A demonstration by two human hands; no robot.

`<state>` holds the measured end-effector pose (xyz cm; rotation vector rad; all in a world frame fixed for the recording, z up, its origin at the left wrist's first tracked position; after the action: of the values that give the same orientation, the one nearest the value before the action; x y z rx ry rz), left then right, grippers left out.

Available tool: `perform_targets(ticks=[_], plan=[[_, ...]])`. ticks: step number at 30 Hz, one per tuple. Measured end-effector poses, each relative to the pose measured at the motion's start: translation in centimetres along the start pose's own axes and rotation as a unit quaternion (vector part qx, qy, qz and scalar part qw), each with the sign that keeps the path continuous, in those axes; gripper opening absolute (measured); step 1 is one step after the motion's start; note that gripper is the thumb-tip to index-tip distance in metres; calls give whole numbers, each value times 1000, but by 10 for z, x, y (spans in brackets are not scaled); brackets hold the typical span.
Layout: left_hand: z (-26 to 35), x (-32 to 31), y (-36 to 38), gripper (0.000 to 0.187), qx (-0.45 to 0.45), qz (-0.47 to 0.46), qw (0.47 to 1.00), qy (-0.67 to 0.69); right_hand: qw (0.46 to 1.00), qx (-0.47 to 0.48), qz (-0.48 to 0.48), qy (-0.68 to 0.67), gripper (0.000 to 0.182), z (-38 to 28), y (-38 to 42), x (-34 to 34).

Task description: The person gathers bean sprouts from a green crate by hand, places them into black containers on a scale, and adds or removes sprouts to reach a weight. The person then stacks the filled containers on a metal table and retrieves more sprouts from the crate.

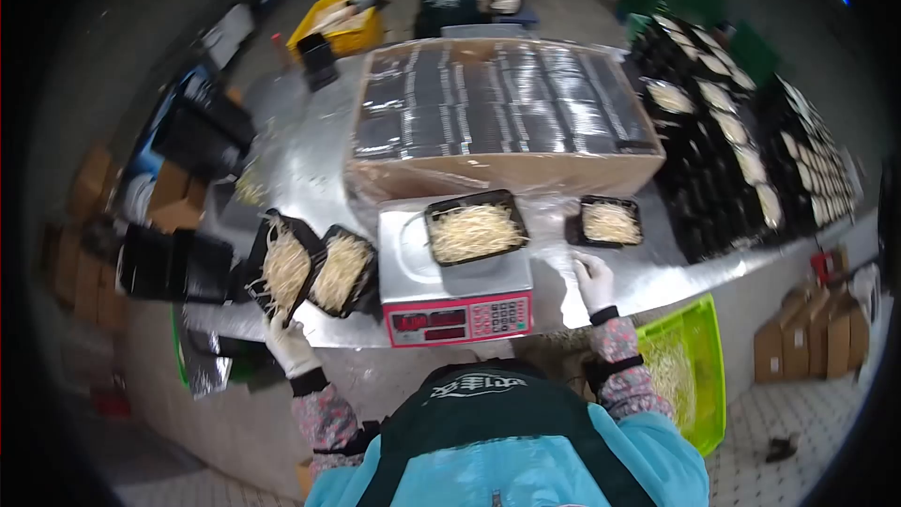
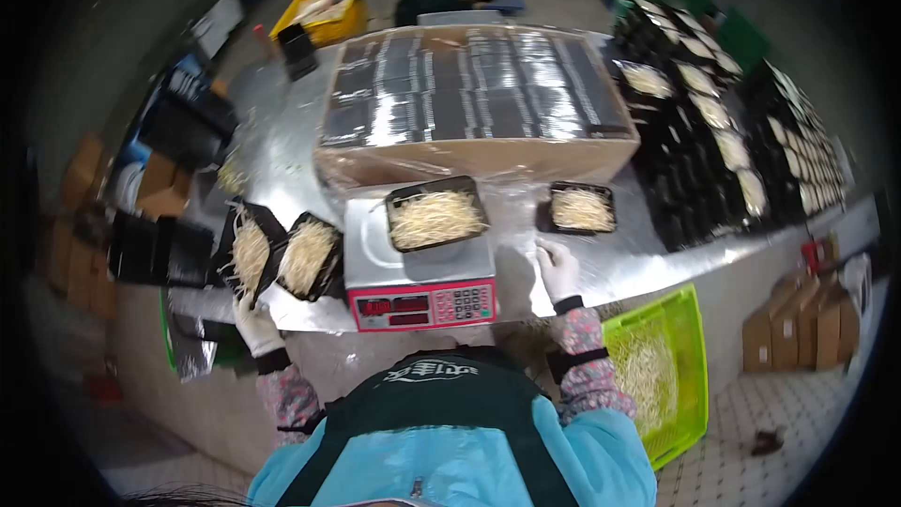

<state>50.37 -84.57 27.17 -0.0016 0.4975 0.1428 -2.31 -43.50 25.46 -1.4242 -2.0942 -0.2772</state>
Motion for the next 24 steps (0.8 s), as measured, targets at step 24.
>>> perform_targets(ticks=[24], plan=[[-259,-389,377,26,342,-407,841,-97,788,-365,126,-481,28,234,-85,82]])
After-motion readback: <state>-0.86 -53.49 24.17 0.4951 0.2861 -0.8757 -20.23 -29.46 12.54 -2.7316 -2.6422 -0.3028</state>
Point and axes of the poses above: each hand's wrist, its own y-axis away from the middle knuckle, its own x-axis out of the back of the hand, z = x × y, the point moved 10 cm from there along -y, towards the middle knuckle, and after that the axes turned 10 degrees about -x, right-handed, at the moved point
